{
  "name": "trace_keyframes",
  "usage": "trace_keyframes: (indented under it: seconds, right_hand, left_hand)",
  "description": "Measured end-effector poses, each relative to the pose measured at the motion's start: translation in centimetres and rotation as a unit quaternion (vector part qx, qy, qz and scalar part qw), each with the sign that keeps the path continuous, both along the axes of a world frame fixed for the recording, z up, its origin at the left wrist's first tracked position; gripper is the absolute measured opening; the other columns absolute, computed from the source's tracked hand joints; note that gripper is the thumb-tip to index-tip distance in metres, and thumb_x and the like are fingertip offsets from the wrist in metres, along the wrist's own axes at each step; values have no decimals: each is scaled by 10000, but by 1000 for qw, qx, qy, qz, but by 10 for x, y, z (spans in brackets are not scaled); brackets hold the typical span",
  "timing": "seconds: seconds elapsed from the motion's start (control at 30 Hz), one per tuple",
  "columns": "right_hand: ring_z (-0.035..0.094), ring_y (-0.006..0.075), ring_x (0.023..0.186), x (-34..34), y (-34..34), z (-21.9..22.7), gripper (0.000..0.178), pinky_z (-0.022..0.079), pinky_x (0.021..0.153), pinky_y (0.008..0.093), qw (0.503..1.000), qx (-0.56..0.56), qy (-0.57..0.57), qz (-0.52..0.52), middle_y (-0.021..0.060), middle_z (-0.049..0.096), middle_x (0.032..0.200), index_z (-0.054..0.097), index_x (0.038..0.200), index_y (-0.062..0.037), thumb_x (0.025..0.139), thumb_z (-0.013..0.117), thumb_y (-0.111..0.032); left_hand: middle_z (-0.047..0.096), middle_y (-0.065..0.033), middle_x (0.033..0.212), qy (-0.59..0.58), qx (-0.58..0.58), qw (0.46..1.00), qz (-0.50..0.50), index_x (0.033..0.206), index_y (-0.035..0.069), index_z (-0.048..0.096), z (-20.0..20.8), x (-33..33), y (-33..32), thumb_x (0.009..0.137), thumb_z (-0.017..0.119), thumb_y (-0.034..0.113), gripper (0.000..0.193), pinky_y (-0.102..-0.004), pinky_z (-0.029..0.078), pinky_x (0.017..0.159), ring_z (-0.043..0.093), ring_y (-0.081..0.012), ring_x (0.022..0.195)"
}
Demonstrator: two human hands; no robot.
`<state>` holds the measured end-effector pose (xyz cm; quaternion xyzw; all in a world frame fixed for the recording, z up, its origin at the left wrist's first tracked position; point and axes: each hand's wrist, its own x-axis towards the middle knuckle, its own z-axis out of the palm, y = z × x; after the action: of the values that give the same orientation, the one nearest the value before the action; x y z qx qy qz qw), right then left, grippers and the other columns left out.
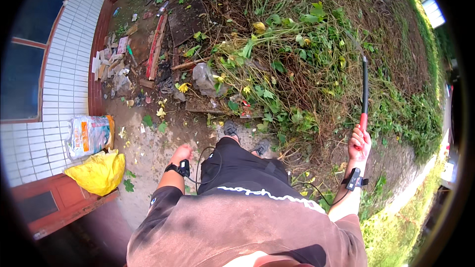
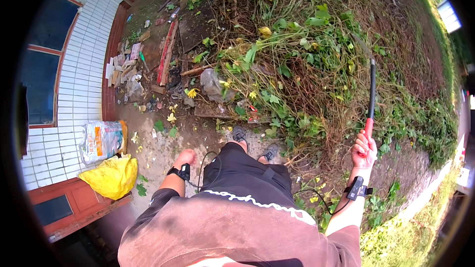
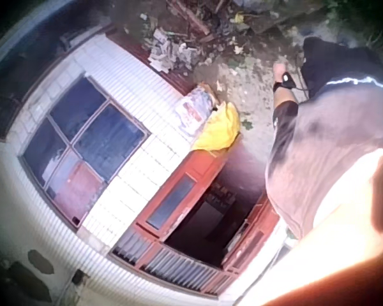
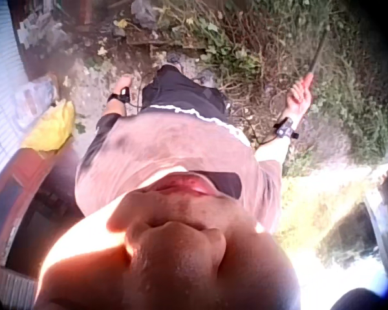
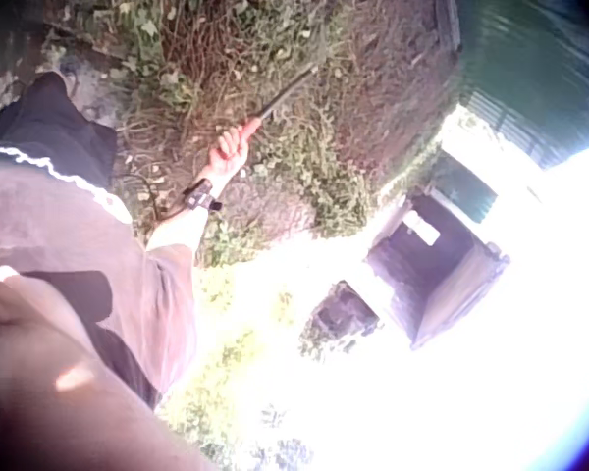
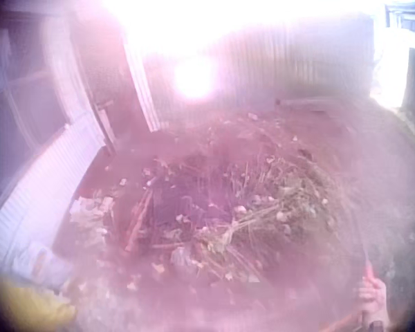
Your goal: The person uses a long-handled hook tool to pull and clear a pile of green vines and weeds from the ground in an outdoor yard area.
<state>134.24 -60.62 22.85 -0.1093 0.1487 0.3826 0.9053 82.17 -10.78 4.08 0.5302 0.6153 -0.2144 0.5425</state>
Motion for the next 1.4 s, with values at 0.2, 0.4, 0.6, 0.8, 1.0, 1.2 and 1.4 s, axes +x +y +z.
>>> trace_keyframes:
  seconds: [0.2, 0.4, 0.6, 0.8, 1.0, 1.2, 1.4]
  right_hand:
    - [455, 115, 547, -52, -222, -15, 75, 401, 489, 255, 911, -345, -5, -224, 13, 439, 667, 448, 920, -26, 933, 509, -68]
    - [410, 102, 450, -127, -219, -33, 98, 365, 411, 245, 715, -682, -10, -152, -2, 453, 613, 453, 900, -64, 912, 547, -88]
    - [463, 94, 487, -122, -20, -32, 108, 401, 432, 239, 803, -581, -123, -41, -1, 483, 661, 471, 936, -75, 929, 566, -125]
    - [476, 92, 478, -51, 202, -58, 128, 420, 434, 248, 821, -498, -229, 160, 0, 502, 661, 488, 920, -60, 912, 594, -132]
    - [482, 103, 456, -34, 414, -110, 134, 384, 380, 251, 716, -552, -291, 314, 1, 512, 644, 506, 856, -48, 872, 623, -112]
    - [575, 189, 496, -36, 531, -171, 183, 434, 424, 324, 543, -649, -382, 370, 84, 582, 626, 565, 864, 42, 831, 619, -130]
    - [575, 217, 484, -37, 548, -226, 127, 448, 423, 365, 541, -649, -337, 417, 102, 578, 612, 541, 831, 29, 834, 584, -91]
  left_hand:
    - [604, -38, 748, -123, 26, 988, -86, 908, 48, 591, 17, 113, -5, 901, 500, 121, 117, -290, 480, 588, 578, -135, 645]
    - [607, -33, 757, -146, 31, 977, -155, 920, 39, 603, 27, 129, -30, 906, 524, 140, 130, -282, 489, 616, 581, -133, 662]
    - [611, -44, 711, -56, -4, 993, -105, 919, 38, 601, -15, 41, -3, 889, 539, 154, 134, -297, 475, 531, 581, -150, 567]
    - [606, -48, 693, -47, -28, 998, 37, 924, 40, 587, -10, -26, 31, 888, 523, 164, 145, -304, 455, 507, 571, -160, 551]
    - [607, -35, 717, -58, 4, 995, 82, 965, 68, 594, -17, -81, 52, 897, 516, 162, 140, -289, 455, 508, 566, -133, 559]
    - [610, -35, 719, -66, -24, 987, 147, 980, 52, 601, -16, -122, 52, 900, 537, 183, 166, -273, 456, 516, 573, -124, 580]
    - [615, -59, 722, -37, -36, 981, 188, 990, 37, 594, -19, -156, 55, 903, 548, 175, 169, -287, 447, 496, 574, -150, 557]
